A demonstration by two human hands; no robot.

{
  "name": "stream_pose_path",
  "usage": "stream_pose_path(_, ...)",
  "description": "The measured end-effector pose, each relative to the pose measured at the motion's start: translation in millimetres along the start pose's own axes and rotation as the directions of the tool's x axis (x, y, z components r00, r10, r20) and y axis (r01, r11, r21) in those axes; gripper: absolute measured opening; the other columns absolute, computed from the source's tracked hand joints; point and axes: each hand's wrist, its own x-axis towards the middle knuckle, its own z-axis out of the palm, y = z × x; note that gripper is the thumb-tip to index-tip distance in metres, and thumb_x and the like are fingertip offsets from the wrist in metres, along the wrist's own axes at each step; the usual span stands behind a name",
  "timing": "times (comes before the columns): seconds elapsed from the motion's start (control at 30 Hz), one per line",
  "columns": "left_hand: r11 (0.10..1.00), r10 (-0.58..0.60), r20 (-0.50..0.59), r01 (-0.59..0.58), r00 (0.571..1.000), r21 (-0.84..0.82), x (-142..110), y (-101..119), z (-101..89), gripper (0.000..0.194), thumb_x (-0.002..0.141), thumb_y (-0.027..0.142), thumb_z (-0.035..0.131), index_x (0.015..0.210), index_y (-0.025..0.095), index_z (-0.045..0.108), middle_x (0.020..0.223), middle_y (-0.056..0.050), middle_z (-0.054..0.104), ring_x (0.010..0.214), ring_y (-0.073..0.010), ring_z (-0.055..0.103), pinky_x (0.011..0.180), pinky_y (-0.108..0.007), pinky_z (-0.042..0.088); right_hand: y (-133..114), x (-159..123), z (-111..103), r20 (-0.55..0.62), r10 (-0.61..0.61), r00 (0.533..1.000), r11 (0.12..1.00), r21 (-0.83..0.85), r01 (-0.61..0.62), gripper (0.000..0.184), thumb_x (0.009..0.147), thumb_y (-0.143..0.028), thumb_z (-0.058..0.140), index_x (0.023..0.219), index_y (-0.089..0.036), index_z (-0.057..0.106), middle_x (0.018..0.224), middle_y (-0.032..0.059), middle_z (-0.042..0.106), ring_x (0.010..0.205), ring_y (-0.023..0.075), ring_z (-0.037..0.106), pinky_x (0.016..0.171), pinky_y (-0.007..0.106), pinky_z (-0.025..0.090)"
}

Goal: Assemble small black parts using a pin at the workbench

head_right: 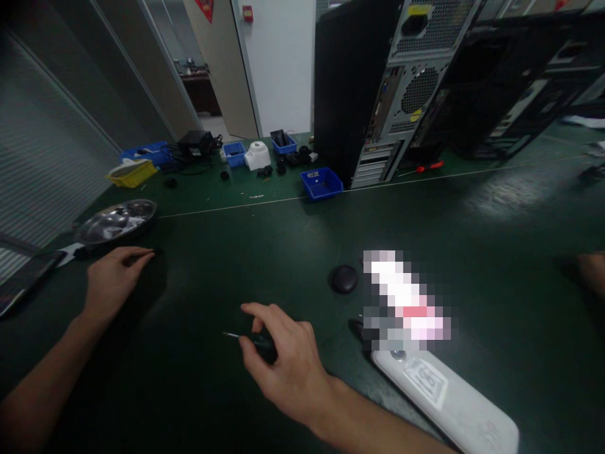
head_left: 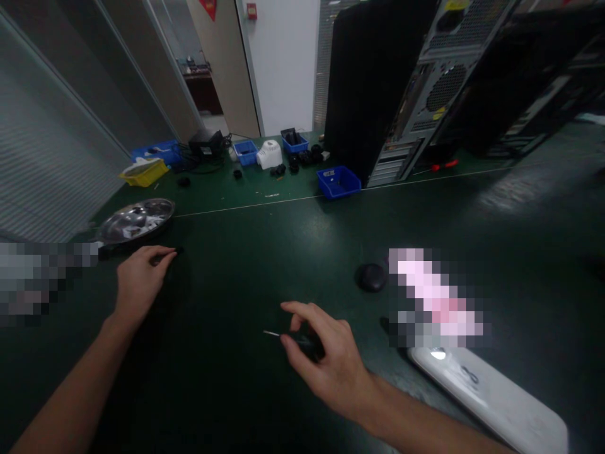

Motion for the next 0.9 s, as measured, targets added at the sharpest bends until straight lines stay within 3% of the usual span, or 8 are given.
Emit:
stream_pose_path(0.1, 0.997, -0.077, 0.067, 0.076, 0.995, 0.014, 0.6, 6.1, -5.9, 0.042, 0.095, 0.049, 0.056, 0.118, 0.017, 0.07, 0.106, 0.0, 0.072, 0.09, -0.0224, 0.067, 0.084, -0.033, 0.05, 3.5, 3.0, -2.5, -0.022, -0.015, 1.0, 0.997, -0.071, 0.014, 0.023, 0.098, -0.028, 0.058, 0.12, -0.027, 0.064, 0.097, -0.0008, 0.068, 0.082, 0.0134, 0.066, 0.069, 0.027, 0.045)
stream_pose_path(0.2, 0.992, -0.099, 0.083, 0.105, 0.992, -0.07, -1.9, 31.9, -11.1, 0.038, 0.093, 0.049, 0.06, 0.115, 0.02, 0.071, 0.103, 0.0, 0.073, 0.085, -0.0222, 0.066, 0.078, -0.034, 0.051, 8.9, 8.5, -6.9, -0.022, 0.008, 1.0, 0.981, -0.192, -0.012, 0.015, 0.1, -0.029, 0.055, 0.103, -0.025, 0.069, 0.097, 0.0002, 0.068, 0.078, 0.0132, 0.065, 0.068, 0.027, 0.045)
stream_pose_path(0.3, 0.951, 0.131, 0.179, -0.073, 0.975, -0.3, -17.1, 83.2, -8.4, 0.028, 0.092, 0.045, 0.065, 0.107, 0.023, 0.073, 0.112, -0.004, 0.073, 0.094, -0.0238, 0.067, 0.082, -0.038, 0.054, 12.6, 13.6, -10.4, -0.049, 0.08, 0.996, 0.961, -0.262, -0.09, 0.016, 0.1, -0.03, 0.056, 0.095, -0.024, 0.07, 0.095, 0.0001, 0.067, 0.076, 0.0134, 0.064, 0.069, 0.026, 0.045)
stream_pose_path(0.4, 0.773, 0.469, 0.273, -0.241, 0.84, -0.587, -45.7, 140.0, 5.1, 0.014, 0.095, 0.033, 0.064, 0.1, 0.024, 0.073, 0.111, -0.006, 0.073, 0.104, -0.0221, 0.066, 0.091, -0.039, 0.054, 13.5, 16.2, -11.2, -0.073, 0.122, 0.99, 0.952, -0.273, -0.137, 0.016, 0.099, -0.033, 0.059, 0.091, -0.025, 0.07, 0.091, -0.0005, 0.066, 0.076, 0.0137, 0.064, 0.069, 0.027, 0.045)
stream_pose_path(0.43, 0.721, 0.524, 0.271, -0.251, 0.807, -0.645, -55.6, 154.6, 10.6, 0.012, 0.097, 0.029, 0.063, 0.099, 0.023, 0.072, 0.111, -0.006, 0.072, 0.103, -0.0207, 0.066, 0.091, -0.038, 0.055, 13.5, 16.5, -11.0, -0.074, 0.128, 0.989, 0.95, -0.276, -0.143, 0.016, 0.098, -0.033, 0.06, 0.09, -0.025, 0.07, 0.091, -0.0006, 0.066, 0.075, 0.0138, 0.064, 0.069, 0.027, 0.045)
stream_pose_path(0.5, 0.659, 0.57, 0.243, -0.259, 0.785, -0.706, -71.6, 173.0, 20.0, 0.01, 0.097, 0.022, 0.062, 0.098, 0.021, 0.072, 0.11, -0.006, 0.072, 0.101, -0.019, 0.066, 0.09, -0.036, 0.056, 13.6, 16.6, -10.4, -0.069, 0.14, 0.988, 0.946, -0.286, -0.154, 0.016, 0.098, -0.033, 0.06, 0.089, -0.025, 0.07, 0.09, -0.0006, 0.066, 0.075, 0.0137, 0.064, 0.069, 0.027, 0.044)
stream_pose_path(0.6, 0.632, 0.588, 0.222, -0.271, 0.778, -0.726, -80.9, 177.4, 25.9, 0.01, 0.097, 0.018, 0.062, 0.1, 0.021, 0.071, 0.11, -0.006, 0.072, 0.104, -0.019, 0.066, 0.091, -0.037, 0.056, 14.8, 16.1, -9.4, -0.052, 0.167, 0.985, 0.933, -0.315, -0.174, 0.015, 0.099, -0.032, 0.06, 0.089, -0.025, 0.07, 0.091, -0.0008, 0.066, 0.075, 0.0138, 0.064, 0.069, 0.027, 0.044)
stream_pose_path(0.9, 0.604, 0.63, 0.193, -0.318, 0.752, -0.731, -78.0, 170.3, 24.9, 0.024, 0.097, 0.018, 0.063, 0.119, 0.024, 0.071, 0.113, -0.005, 0.072, 0.105, -0.0182, 0.067, 0.094, -0.036, 0.056, 17.8, 16.9, -8.6, -0.013, 0.147, 0.989, 0.936, -0.323, -0.144, 0.015, 0.099, -0.031, 0.059, 0.091, -0.025, 0.07, 0.093, -0.0003, 0.066, 0.077, 0.0143, 0.064, 0.068, 0.027, 0.043)
